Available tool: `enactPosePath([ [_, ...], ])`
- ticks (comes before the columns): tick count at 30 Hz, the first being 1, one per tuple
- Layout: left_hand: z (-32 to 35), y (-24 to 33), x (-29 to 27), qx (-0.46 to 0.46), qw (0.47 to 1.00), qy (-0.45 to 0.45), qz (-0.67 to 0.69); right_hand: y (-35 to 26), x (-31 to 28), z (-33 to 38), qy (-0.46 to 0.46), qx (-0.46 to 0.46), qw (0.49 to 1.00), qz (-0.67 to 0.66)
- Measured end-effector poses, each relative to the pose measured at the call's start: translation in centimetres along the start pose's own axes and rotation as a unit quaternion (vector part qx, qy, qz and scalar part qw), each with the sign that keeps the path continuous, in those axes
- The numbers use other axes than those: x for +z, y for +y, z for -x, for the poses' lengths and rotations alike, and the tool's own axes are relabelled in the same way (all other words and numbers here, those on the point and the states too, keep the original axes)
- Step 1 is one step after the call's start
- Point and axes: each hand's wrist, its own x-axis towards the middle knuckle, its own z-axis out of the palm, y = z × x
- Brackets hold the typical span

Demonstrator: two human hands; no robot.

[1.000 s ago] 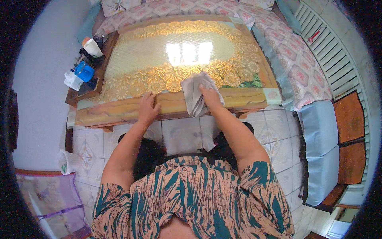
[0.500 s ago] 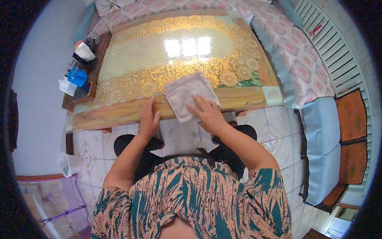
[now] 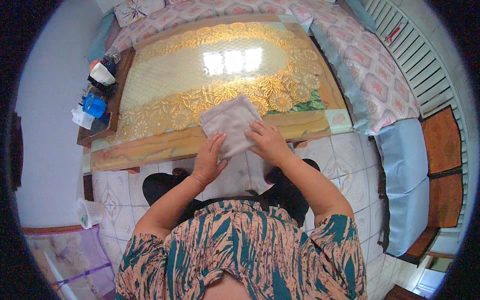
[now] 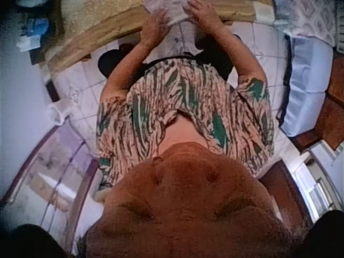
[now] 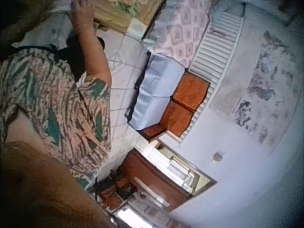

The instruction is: The person wipes a white radiator with a cloth, then moves to a glass-topped table and wipes its surface.

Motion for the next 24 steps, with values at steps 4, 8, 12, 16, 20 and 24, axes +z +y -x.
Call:
enactPosePath([
  [4,0.2,-0.6,-1.4,-0.073,0.997,-0.021,0.035,-0.1,0.3,-0.3,-0.015,0.034,0.999,0.014],
  [8,-2.4,-0.3,-3.8,-0.019,0.998,0.009,-0.059,-3.4,-0.4,-2.8,0.019,0.038,0.999,0.0],
  [12,-7.7,0.9,-5.6,0.043,0.995,0.079,-0.051,-4.3,0.8,-7.4,0.092,0.072,0.975,-0.187],
  [16,-10.2,3.1,-6.9,-0.031,0.963,0.222,0.151,-1.4,-3.6,-11.0,0.048,0.276,0.893,-0.352],
  [20,-5.4,-1.1,-4.1,-0.095,0.983,0.138,0.07,1.8,-7.2,-7.7,0.263,0.364,0.524,-0.724],
  [24,-2.7,-2.4,-1.4,-0.037,0.998,0.041,-0.009,6.8,-4.7,-0.8,0.406,0.448,0.44,-0.664],
])
